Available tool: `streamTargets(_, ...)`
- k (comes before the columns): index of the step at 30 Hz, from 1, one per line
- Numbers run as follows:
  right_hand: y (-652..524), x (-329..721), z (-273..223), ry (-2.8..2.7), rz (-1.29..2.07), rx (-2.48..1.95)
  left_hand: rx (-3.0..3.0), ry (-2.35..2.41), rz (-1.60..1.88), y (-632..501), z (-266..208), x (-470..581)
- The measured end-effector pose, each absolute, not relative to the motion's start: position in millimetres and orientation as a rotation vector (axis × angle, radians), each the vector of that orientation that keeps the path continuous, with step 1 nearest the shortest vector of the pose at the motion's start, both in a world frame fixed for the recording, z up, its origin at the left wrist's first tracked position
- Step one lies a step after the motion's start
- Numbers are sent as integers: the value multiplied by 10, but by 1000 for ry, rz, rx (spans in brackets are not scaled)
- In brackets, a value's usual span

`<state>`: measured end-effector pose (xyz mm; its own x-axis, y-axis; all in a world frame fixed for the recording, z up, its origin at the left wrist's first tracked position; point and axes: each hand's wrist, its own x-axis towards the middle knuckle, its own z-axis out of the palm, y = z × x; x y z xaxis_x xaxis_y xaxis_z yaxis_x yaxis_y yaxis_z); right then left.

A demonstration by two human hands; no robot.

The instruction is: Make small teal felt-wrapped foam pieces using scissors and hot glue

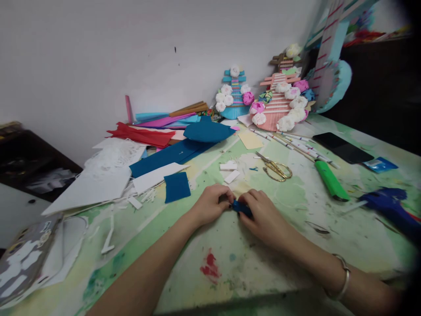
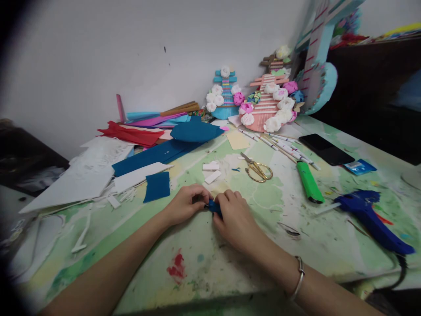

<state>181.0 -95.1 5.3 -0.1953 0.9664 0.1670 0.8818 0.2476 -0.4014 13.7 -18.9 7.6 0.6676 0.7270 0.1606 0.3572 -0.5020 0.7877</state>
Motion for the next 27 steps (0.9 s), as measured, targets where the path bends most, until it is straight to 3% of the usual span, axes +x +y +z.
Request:
streamTargets(12, -838, 1941, 54, -1968, 650, -1648, 2050, 897, 648, -200, 79, 145)
streamTargets(27, -788, 1956, 129, -1926, 728, -1669, 1854, 903, 668, -188, 37, 163)
